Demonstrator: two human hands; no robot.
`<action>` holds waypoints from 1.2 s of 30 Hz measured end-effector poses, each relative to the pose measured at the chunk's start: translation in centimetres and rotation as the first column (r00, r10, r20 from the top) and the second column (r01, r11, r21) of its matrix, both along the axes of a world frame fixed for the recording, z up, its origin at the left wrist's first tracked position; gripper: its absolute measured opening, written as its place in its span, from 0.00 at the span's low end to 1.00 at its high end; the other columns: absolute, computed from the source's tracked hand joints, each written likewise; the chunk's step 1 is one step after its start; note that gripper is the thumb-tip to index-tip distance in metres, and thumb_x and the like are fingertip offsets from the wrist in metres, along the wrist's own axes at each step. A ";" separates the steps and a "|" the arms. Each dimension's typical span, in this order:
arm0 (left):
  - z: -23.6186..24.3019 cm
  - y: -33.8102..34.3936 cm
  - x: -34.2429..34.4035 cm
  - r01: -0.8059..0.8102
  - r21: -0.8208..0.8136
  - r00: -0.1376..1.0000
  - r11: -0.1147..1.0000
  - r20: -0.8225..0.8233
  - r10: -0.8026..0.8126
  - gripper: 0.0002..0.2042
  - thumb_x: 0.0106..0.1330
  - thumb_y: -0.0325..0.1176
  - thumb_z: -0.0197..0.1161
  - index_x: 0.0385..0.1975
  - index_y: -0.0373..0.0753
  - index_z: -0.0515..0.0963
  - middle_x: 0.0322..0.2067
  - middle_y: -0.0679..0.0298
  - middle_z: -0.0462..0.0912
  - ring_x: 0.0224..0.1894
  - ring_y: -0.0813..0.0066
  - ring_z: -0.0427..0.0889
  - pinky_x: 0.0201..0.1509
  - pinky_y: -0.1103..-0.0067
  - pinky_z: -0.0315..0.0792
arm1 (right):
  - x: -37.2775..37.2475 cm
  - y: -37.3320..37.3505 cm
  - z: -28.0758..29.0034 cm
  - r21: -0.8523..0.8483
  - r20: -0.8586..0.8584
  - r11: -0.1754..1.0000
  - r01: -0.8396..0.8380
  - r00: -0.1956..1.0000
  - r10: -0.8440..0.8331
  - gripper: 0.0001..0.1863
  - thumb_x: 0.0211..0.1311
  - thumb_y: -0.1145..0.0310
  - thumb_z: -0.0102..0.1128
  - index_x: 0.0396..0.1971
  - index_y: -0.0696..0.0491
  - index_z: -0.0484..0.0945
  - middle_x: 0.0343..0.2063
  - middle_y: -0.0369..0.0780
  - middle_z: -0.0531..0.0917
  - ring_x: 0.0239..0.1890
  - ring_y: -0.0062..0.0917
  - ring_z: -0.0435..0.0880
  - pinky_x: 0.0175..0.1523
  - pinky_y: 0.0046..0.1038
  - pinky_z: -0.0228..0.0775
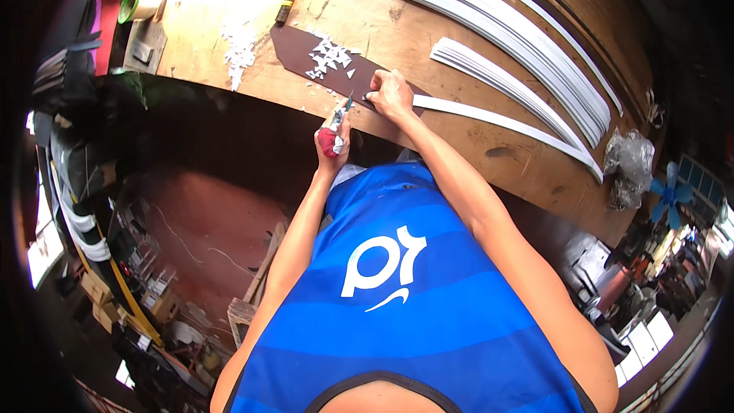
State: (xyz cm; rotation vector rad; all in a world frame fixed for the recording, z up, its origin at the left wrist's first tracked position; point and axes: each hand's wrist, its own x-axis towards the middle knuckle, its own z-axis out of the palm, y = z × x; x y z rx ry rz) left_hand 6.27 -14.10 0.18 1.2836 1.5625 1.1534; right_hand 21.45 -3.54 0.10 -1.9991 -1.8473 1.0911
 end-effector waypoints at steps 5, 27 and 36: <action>-1.3 -1.8 5.4 -0.271 -0.100 0.956 0.957 0.085 0.279 0.15 0.72 0.29 0.56 0.53 0.27 0.76 0.45 0.48 0.84 0.45 0.66 0.84 0.50 0.76 0.74 | -0.1 -0.2 -0.1 -0.036 -0.042 0.999 -0.012 0.999 0.011 0.10 0.43 0.66 0.72 0.29 0.46 0.84 0.38 0.44 0.80 0.45 0.39 0.82 0.48 0.40 0.76; -3.3 -2.7 11.0 -0.489 -0.086 0.870 0.868 0.028 0.493 0.18 0.76 0.34 0.53 0.61 0.33 0.71 0.38 0.63 0.80 0.34 0.79 0.76 0.40 0.80 0.72 | 0.2 0.1 -0.1 -0.063 -0.067 0.994 -0.089 0.994 0.084 0.07 0.47 0.66 0.71 0.29 0.44 0.85 0.36 0.41 0.79 0.41 0.35 0.83 0.46 0.38 0.75; -1.7 -1.5 10.7 -0.478 -0.109 0.870 0.871 0.073 0.487 0.17 0.75 0.33 0.52 0.59 0.31 0.72 0.42 0.55 0.81 0.38 0.72 0.80 0.44 0.77 0.74 | 0.3 0.2 0.0 -0.055 -0.047 0.994 -0.090 0.995 0.088 0.07 0.47 0.65 0.71 0.28 0.45 0.84 0.36 0.41 0.79 0.41 0.35 0.83 0.45 0.38 0.75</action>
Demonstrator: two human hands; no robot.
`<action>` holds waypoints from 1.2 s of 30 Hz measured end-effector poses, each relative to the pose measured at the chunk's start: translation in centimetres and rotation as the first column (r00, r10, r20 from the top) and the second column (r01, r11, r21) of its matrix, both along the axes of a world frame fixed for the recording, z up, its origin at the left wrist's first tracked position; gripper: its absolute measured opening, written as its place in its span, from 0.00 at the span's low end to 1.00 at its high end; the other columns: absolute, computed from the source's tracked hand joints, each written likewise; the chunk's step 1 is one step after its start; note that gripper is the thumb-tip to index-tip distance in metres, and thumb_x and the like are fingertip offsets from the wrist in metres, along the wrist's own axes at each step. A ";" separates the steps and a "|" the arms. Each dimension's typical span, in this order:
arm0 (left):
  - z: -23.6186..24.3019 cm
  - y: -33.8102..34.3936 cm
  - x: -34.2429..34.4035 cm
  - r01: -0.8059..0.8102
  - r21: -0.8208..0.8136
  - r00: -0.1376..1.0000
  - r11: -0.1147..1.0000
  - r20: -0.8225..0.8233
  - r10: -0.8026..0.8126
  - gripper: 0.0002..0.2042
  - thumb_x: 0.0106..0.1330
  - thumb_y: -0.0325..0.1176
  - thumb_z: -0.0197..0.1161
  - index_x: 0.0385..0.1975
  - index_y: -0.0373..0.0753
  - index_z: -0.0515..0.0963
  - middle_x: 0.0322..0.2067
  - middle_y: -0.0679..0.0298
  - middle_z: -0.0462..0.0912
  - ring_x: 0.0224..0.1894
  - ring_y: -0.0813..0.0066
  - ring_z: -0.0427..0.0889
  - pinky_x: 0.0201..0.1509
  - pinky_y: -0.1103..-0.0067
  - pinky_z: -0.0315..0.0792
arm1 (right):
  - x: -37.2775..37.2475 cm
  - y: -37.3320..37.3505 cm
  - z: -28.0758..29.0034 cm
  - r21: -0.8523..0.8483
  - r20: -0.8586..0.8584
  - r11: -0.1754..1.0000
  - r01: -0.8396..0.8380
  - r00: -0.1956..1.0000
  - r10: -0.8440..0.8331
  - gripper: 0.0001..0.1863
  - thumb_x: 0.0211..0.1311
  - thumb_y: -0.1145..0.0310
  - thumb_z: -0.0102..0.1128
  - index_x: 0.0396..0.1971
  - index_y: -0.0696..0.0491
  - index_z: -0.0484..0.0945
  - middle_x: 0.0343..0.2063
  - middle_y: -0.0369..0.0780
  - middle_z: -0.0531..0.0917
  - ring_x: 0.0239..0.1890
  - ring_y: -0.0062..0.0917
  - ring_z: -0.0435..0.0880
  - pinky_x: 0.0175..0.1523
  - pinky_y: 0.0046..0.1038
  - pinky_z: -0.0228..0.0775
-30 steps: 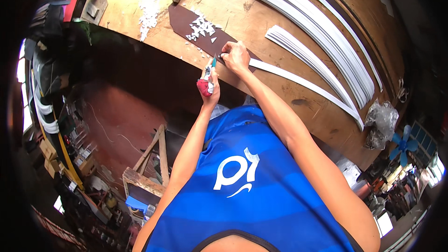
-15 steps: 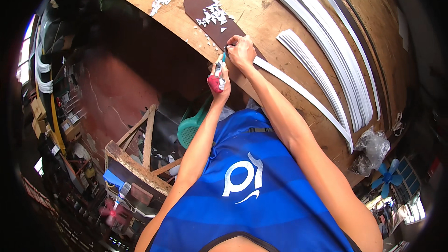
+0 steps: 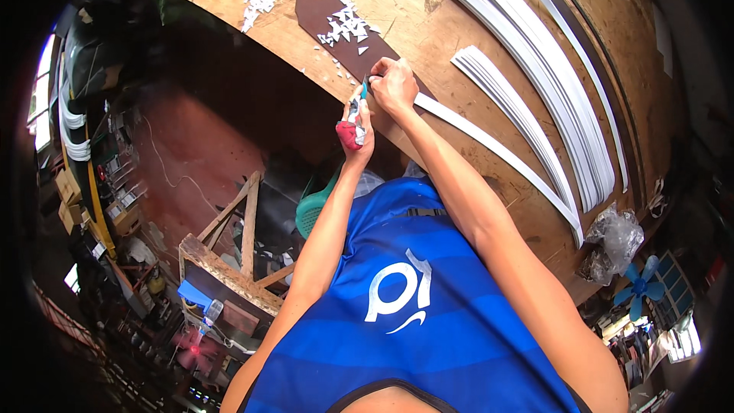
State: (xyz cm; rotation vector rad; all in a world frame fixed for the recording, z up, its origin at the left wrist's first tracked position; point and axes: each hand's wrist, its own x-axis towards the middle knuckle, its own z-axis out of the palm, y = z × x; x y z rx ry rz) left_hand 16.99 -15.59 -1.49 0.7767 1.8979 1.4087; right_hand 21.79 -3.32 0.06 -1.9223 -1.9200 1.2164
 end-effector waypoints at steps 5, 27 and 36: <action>-0.2 -0.3 0.0 -0.015 0.007 1.000 1.000 -0.007 0.015 0.16 0.73 0.29 0.53 0.57 0.30 0.73 0.44 0.46 0.83 0.41 0.61 0.84 0.47 0.72 0.76 | -0.2 0.0 0.5 -0.023 -0.004 1.000 -0.004 1.000 0.003 0.06 0.48 0.65 0.71 0.28 0.45 0.84 0.35 0.40 0.79 0.40 0.35 0.82 0.44 0.37 0.74; -0.3 0.2 -0.5 0.069 -0.048 0.914 0.996 -0.397 -0.083 0.12 0.65 0.25 0.57 0.48 0.31 0.76 0.41 0.49 0.82 0.37 0.51 0.81 0.37 0.68 0.74 | 0.2 -0.5 0.1 0.044 -0.006 0.998 -0.051 0.999 0.051 0.07 0.47 0.67 0.71 0.28 0.47 0.84 0.31 0.40 0.78 0.37 0.34 0.81 0.42 0.37 0.73; -4.8 -1.7 -3.6 0.132 -0.074 0.957 0.988 -0.251 -0.147 0.16 0.64 0.24 0.55 0.53 0.35 0.72 0.44 0.55 0.81 0.38 0.61 0.80 0.42 0.69 0.72 | -0.2 -0.2 0.3 0.025 -0.054 0.998 -0.061 0.997 0.062 0.10 0.49 0.65 0.72 0.32 0.48 0.85 0.32 0.41 0.77 0.38 0.33 0.80 0.43 0.36 0.73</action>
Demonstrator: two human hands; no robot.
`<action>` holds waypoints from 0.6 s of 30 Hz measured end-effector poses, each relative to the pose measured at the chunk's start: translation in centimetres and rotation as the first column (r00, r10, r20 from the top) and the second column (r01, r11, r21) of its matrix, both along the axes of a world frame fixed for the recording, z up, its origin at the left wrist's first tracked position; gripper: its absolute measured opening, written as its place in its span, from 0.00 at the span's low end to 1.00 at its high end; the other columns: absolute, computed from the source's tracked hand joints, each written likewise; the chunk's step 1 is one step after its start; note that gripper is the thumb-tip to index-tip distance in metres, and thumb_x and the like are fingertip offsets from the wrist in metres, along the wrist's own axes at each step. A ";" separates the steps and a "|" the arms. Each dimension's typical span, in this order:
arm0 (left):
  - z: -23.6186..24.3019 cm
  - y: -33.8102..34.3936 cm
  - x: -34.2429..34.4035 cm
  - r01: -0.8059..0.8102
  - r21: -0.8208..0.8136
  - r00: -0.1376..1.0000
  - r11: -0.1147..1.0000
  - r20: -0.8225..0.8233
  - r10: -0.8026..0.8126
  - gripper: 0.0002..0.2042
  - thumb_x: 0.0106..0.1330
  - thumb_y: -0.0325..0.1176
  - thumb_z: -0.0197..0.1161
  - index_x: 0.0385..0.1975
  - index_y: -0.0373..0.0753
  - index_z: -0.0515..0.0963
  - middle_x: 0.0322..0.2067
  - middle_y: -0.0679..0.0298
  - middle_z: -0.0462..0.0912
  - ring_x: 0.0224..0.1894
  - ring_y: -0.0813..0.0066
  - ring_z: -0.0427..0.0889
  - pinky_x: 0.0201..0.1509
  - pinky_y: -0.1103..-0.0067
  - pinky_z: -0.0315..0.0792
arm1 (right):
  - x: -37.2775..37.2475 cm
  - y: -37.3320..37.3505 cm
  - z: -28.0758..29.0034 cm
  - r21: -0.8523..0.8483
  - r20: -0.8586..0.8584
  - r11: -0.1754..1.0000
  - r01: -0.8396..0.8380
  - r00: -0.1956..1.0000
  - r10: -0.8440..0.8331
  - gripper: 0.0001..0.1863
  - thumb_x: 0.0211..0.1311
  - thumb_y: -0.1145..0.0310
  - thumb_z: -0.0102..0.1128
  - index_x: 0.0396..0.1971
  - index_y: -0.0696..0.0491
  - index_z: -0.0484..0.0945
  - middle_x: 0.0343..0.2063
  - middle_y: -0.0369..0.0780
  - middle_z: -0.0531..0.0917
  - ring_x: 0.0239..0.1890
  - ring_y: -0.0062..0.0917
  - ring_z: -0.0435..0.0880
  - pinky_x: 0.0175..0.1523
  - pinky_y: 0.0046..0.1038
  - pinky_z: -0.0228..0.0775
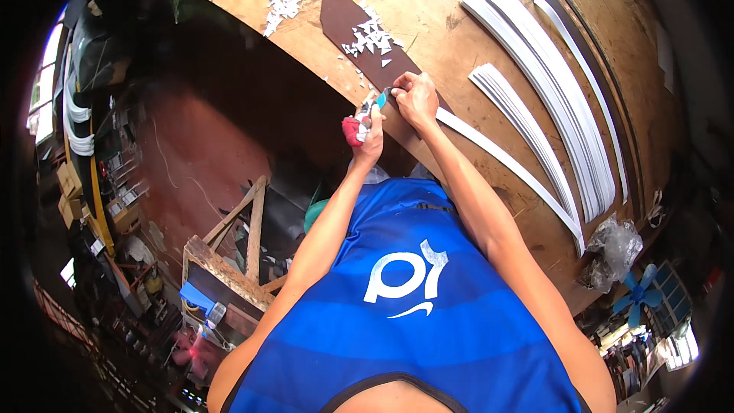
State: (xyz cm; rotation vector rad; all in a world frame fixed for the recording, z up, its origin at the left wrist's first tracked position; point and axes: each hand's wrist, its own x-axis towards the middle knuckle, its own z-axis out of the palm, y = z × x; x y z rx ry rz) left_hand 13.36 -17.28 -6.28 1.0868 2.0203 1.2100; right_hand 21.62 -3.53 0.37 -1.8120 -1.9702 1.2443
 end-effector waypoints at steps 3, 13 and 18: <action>2.5 1.2 -3.0 0.015 0.074 0.999 0.997 -0.050 -0.011 0.17 0.66 0.25 0.56 0.54 0.33 0.73 0.47 0.52 0.81 0.42 0.61 0.82 0.44 0.72 0.74 | 0.8 -0.7 -0.6 0.073 -0.010 0.997 -0.035 0.999 0.036 0.13 0.50 0.64 0.72 0.36 0.49 0.84 0.33 0.42 0.76 0.37 0.33 0.79 0.43 0.35 0.74; 12.1 8.7 -11.4 0.455 0.340 0.890 0.823 -0.140 -0.434 0.22 0.49 0.23 0.64 0.49 0.34 0.78 0.43 0.52 0.83 0.49 0.51 0.79 0.55 0.66 0.73 | 2.3 -1.2 2.6 0.448 0.054 0.886 -0.120 0.993 0.108 0.15 0.47 0.70 0.71 0.36 0.51 0.78 0.39 0.41 0.78 0.45 0.38 0.79 0.45 0.38 0.76; 9.0 12.1 -9.1 0.812 0.057 0.536 0.580 -0.463 -0.706 0.13 0.56 0.24 0.59 0.42 0.38 0.77 0.35 0.55 0.75 0.41 0.54 0.75 0.46 0.63 0.69 | 7.7 -2.8 2.8 -0.024 -0.270 0.882 0.472 0.846 -0.460 0.13 0.58 0.71 0.64 0.41 0.56 0.77 0.32 0.39 0.81 0.31 0.24 0.82 0.39 0.26 0.76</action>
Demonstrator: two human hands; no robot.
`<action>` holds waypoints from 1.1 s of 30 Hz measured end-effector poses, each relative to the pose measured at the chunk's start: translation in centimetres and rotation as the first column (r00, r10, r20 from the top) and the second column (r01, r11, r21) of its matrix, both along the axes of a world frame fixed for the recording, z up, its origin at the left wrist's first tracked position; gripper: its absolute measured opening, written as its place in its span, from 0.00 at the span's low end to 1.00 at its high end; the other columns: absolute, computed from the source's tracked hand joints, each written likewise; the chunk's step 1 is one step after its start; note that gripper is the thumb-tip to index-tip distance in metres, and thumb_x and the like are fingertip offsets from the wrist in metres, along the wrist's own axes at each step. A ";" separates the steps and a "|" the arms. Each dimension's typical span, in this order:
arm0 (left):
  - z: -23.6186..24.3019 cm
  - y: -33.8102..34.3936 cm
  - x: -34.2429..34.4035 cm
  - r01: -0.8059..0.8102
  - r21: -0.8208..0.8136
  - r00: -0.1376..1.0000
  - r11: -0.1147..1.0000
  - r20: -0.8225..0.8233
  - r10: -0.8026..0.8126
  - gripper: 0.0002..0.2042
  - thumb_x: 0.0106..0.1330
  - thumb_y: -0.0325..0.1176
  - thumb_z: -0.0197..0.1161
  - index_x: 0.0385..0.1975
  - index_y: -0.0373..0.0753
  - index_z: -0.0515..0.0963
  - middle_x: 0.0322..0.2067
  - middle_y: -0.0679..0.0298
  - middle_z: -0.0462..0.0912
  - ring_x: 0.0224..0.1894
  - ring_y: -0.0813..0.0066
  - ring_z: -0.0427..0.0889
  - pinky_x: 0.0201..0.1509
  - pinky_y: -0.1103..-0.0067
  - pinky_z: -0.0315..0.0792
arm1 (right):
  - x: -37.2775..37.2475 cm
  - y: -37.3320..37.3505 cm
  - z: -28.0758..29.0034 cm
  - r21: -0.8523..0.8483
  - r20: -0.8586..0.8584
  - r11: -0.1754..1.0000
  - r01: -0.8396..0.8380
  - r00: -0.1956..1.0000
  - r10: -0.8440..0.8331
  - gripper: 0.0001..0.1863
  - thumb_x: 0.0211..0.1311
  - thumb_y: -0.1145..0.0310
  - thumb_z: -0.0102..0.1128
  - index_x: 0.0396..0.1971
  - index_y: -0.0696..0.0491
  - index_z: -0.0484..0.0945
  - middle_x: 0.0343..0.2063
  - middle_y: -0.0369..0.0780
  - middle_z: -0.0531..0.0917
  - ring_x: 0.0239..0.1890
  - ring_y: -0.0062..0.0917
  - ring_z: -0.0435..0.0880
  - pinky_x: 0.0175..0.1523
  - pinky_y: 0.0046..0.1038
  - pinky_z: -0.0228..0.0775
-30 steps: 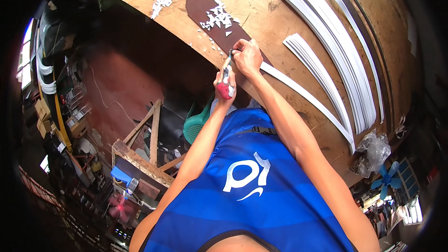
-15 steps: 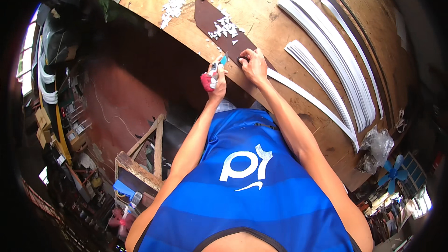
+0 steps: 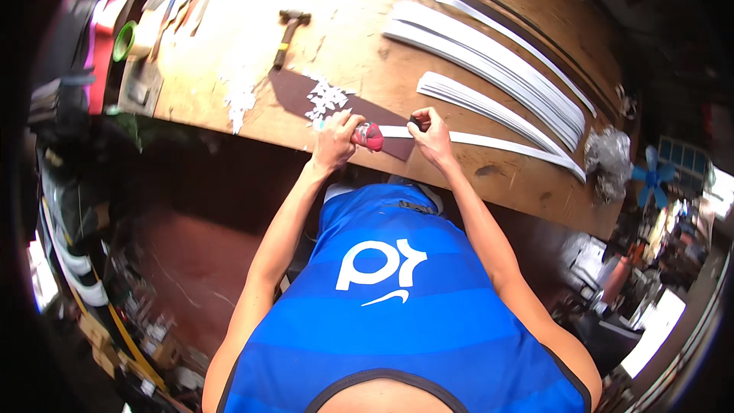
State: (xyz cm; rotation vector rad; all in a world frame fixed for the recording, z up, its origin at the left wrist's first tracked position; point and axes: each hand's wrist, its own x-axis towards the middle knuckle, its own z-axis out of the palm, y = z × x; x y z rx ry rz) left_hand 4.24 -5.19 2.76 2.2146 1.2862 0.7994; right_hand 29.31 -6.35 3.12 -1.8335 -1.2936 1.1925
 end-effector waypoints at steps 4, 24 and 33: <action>-2.9 0.7 1.6 0.127 -0.083 0.974 0.989 -0.176 -0.140 0.15 0.56 0.24 0.58 0.45 0.39 0.75 0.36 0.55 0.72 0.42 0.54 0.75 0.46 0.64 0.69 | 3.5 -4.4 -2.1 -0.316 -0.361 0.888 0.336 0.823 -0.439 0.12 0.68 0.71 0.52 0.49 0.58 0.72 0.30 0.38 0.79 0.30 0.23 0.82 0.36 0.25 0.78; 10.3 9.0 1.4 0.099 -0.794 0.981 0.600 -0.022 -0.192 0.08 0.58 0.29 0.69 0.35 0.36 0.79 0.27 0.71 0.77 0.32 0.83 0.72 0.40 0.81 0.69 | 17.5 -7.1 -7.0 -0.451 -0.819 0.541 0.710 -0.088 -0.567 0.10 0.70 0.63 0.59 0.48 0.45 0.76 0.40 0.31 0.81 0.24 0.08 0.68 0.21 0.16 0.54; 9.4 17.4 0.6 -0.008 -0.669 0.986 0.744 -0.130 -0.106 0.09 0.61 0.31 0.68 0.38 0.34 0.80 0.29 0.73 0.78 0.34 0.84 0.73 0.41 0.81 0.69 | 41.0 -7.4 -0.5 -0.062 -0.712 0.256 0.965 0.137 -0.688 0.11 0.69 0.64 0.61 0.46 0.52 0.82 0.28 0.26 0.74 0.23 0.08 0.65 0.21 0.15 0.55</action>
